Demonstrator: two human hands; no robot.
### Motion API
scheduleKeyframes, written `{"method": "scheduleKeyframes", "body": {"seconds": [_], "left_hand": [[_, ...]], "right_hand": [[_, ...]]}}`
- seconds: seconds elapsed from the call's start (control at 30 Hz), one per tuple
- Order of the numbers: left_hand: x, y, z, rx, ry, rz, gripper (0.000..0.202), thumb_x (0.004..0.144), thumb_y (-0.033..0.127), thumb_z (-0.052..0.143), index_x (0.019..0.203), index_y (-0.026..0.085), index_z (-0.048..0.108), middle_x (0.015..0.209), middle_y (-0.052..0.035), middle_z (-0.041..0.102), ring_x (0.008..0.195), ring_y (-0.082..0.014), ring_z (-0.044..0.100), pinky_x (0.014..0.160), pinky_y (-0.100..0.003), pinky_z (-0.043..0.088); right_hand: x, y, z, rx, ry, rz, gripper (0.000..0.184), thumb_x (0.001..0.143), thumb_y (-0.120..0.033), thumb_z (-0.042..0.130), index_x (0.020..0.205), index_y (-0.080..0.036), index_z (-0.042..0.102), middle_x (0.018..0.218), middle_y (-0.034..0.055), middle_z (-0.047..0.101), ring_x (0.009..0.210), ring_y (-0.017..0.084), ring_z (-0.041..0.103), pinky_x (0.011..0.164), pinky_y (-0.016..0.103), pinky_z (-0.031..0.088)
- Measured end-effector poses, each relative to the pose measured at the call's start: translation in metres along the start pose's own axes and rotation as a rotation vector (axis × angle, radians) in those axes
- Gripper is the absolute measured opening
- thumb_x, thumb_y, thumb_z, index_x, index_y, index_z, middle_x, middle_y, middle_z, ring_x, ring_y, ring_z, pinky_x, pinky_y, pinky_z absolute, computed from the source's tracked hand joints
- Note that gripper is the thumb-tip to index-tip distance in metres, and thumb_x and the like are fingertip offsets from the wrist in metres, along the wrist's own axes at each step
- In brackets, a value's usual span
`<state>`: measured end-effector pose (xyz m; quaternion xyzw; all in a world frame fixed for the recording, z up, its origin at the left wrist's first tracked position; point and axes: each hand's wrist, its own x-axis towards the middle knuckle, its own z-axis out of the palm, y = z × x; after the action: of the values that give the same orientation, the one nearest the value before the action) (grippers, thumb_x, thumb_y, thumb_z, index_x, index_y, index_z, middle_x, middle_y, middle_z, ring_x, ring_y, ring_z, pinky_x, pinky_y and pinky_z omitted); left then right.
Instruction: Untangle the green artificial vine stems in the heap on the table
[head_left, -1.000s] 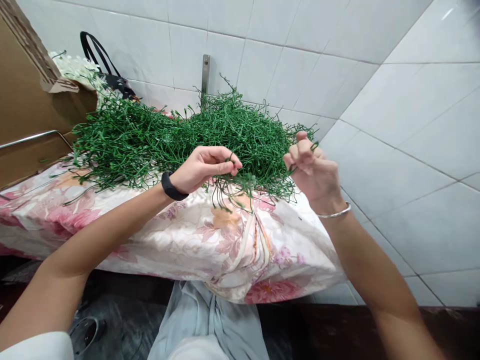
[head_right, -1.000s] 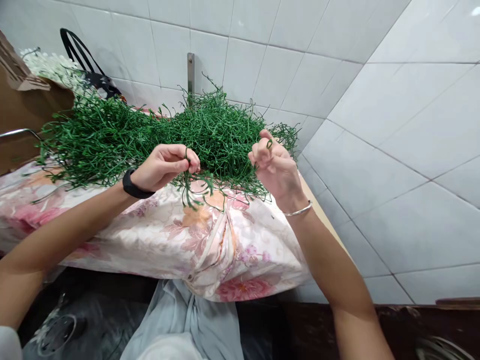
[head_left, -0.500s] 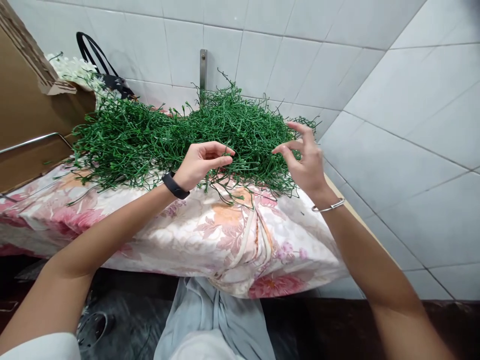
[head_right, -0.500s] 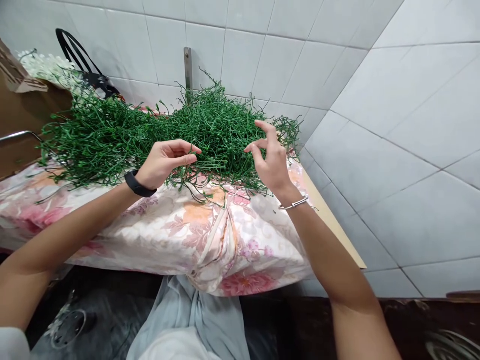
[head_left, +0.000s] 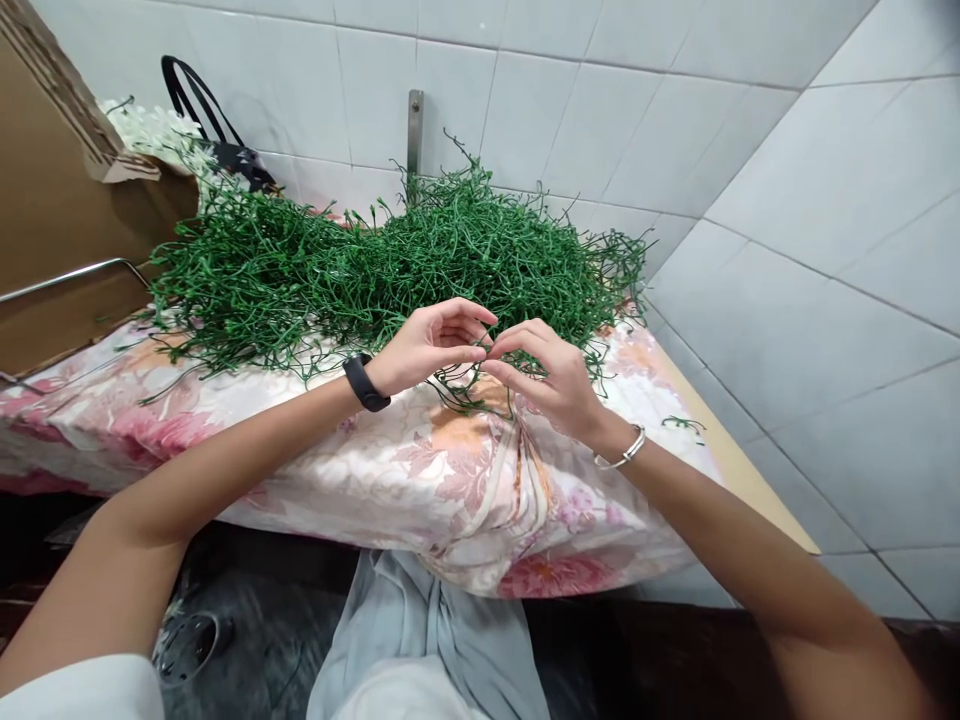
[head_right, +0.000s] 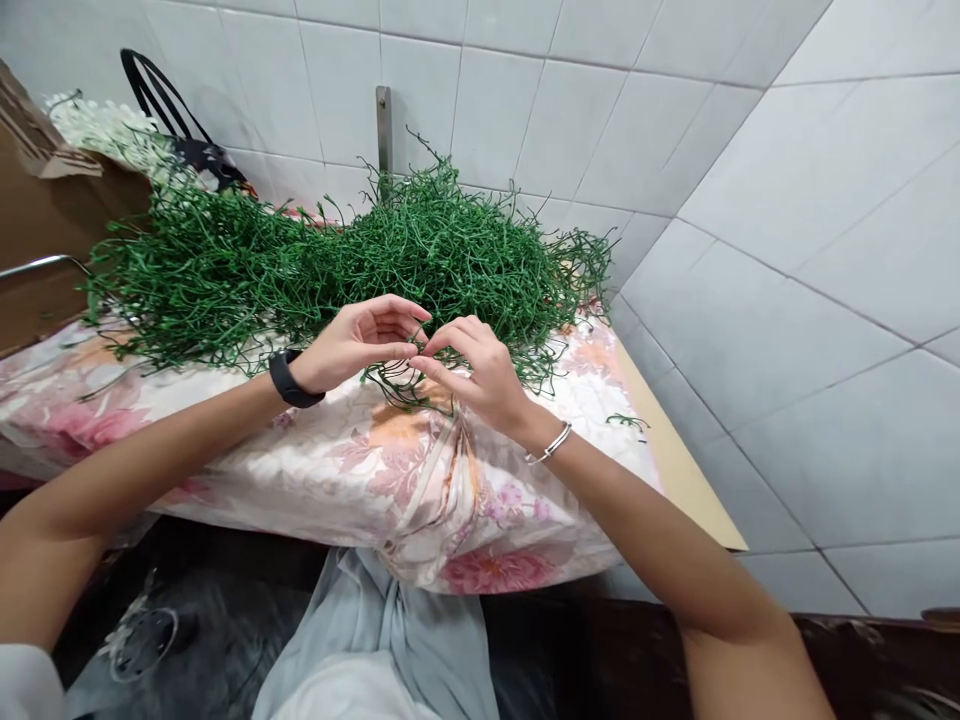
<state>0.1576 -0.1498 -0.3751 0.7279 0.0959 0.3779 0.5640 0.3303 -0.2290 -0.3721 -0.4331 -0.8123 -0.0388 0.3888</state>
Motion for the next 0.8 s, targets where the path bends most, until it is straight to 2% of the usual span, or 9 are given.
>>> {"method": "scheduleKeyframes", "body": {"seconds": [0.13, 0.27, 0.33, 0.43, 0.5, 0.57, 0.63, 0.73, 0.8], "left_hand": [[0.0, -0.005, 0.001, 0.002, -0.01, 0.005, 0.039, 0.064, 0.019, 0.071, 0.098, 0.009, 0.054, 0.088, -0.0052, 0.059, 0.081, -0.0091, 0.056, 0.075, -0.022, 0.049], [0.0, -0.006, 0.001, 0.06, 0.051, 0.02, 0.044, 0.058, 0.022, 0.075, 0.095, 0.009, 0.056, 0.095, -0.0062, 0.056, 0.086, -0.0101, 0.053, 0.08, -0.025, 0.047], [0.0, -0.006, 0.0, 0.098, 0.088, -0.005, 0.044, 0.057, 0.024, 0.076, 0.092, 0.009, 0.056, 0.092, -0.0056, 0.056, 0.084, -0.0097, 0.053, 0.077, -0.024, 0.046], [-0.001, -0.006, 0.0, 0.16, 0.109, -0.083, 0.038, 0.059, 0.028, 0.075, 0.084, 0.007, 0.056, 0.08, -0.003, 0.055, 0.07, -0.0066, 0.05, 0.064, -0.02, 0.044], [-0.001, -0.005, 0.0, 0.168, 0.1, -0.107, 0.034, 0.061, 0.029, 0.073, 0.08, 0.007, 0.056, 0.076, -0.0016, 0.053, 0.064, -0.0049, 0.048, 0.059, -0.02, 0.041], [-0.001, -0.004, 0.0, 0.162, 0.099, -0.074, 0.03, 0.063, 0.028, 0.072, 0.078, 0.008, 0.055, 0.075, -0.0011, 0.053, 0.064, -0.0048, 0.048, 0.06, -0.019, 0.041], [-0.001, -0.003, -0.001, 0.162, 0.105, -0.023, 0.028, 0.065, 0.028, 0.071, 0.078, 0.008, 0.055, 0.076, -0.001, 0.053, 0.067, -0.0053, 0.049, 0.062, -0.019, 0.041], [0.0, -0.003, -0.001, 0.175, 0.104, 0.02, 0.027, 0.068, 0.029, 0.069, 0.08, 0.009, 0.054, 0.079, -0.0012, 0.053, 0.071, -0.0056, 0.05, 0.064, -0.018, 0.041], [0.0, -0.004, -0.001, 0.181, 0.092, 0.035, 0.026, 0.07, 0.029, 0.067, 0.08, 0.01, 0.054, 0.08, -0.0013, 0.053, 0.071, -0.0055, 0.05, 0.064, -0.018, 0.041]], "right_hand": [[-0.003, 0.003, 0.009, 0.11, 0.014, 0.087, 0.019, 0.08, -0.033, 0.057, 0.083, -0.014, 0.058, 0.086, 0.0029, 0.056, 0.084, 0.01, 0.051, 0.077, 0.026, 0.04], [-0.004, 0.006, 0.011, 0.182, 0.044, 0.145, 0.015, 0.081, -0.029, 0.056, 0.08, -0.014, 0.058, 0.082, 0.0024, 0.055, 0.08, 0.009, 0.051, 0.075, 0.024, 0.04], [-0.004, 0.005, 0.01, 0.152, 0.11, 0.138, 0.014, 0.081, -0.027, 0.057, 0.078, -0.014, 0.056, 0.08, 0.0021, 0.054, 0.079, 0.009, 0.05, 0.074, 0.024, 0.04], [-0.004, 0.002, 0.007, 0.032, 0.211, 0.068, 0.01, 0.079, -0.023, 0.058, 0.077, -0.014, 0.056, 0.077, 0.0019, 0.053, 0.078, 0.009, 0.047, 0.073, 0.025, 0.039], [-0.003, 0.0, 0.004, -0.006, 0.211, 0.014, 0.009, 0.078, -0.022, 0.059, 0.077, -0.014, 0.056, 0.077, 0.0016, 0.054, 0.078, 0.009, 0.047, 0.073, 0.026, 0.039], [-0.002, -0.002, 0.002, 0.05, 0.183, 0.021, 0.008, 0.078, -0.021, 0.059, 0.077, -0.013, 0.057, 0.077, 0.0012, 0.055, 0.077, 0.008, 0.047, 0.072, 0.025, 0.039], [-0.002, 0.0, 0.001, 0.185, 0.156, 0.119, 0.011, 0.079, -0.024, 0.058, 0.076, -0.013, 0.058, 0.076, 0.001, 0.055, 0.074, 0.007, 0.048, 0.069, 0.023, 0.039], [-0.001, 0.005, 0.001, 0.441, 0.09, 0.339, 0.017, 0.079, -0.03, 0.059, 0.078, -0.013, 0.059, 0.076, 0.0011, 0.055, 0.07, 0.005, 0.048, 0.063, 0.02, 0.039], [-0.001, 0.009, 0.003, 0.575, 0.06, 0.429, 0.019, 0.076, -0.031, 0.062, 0.084, -0.015, 0.06, 0.079, 0.0009, 0.056, 0.072, 0.005, 0.051, 0.066, 0.019, 0.041]]}}
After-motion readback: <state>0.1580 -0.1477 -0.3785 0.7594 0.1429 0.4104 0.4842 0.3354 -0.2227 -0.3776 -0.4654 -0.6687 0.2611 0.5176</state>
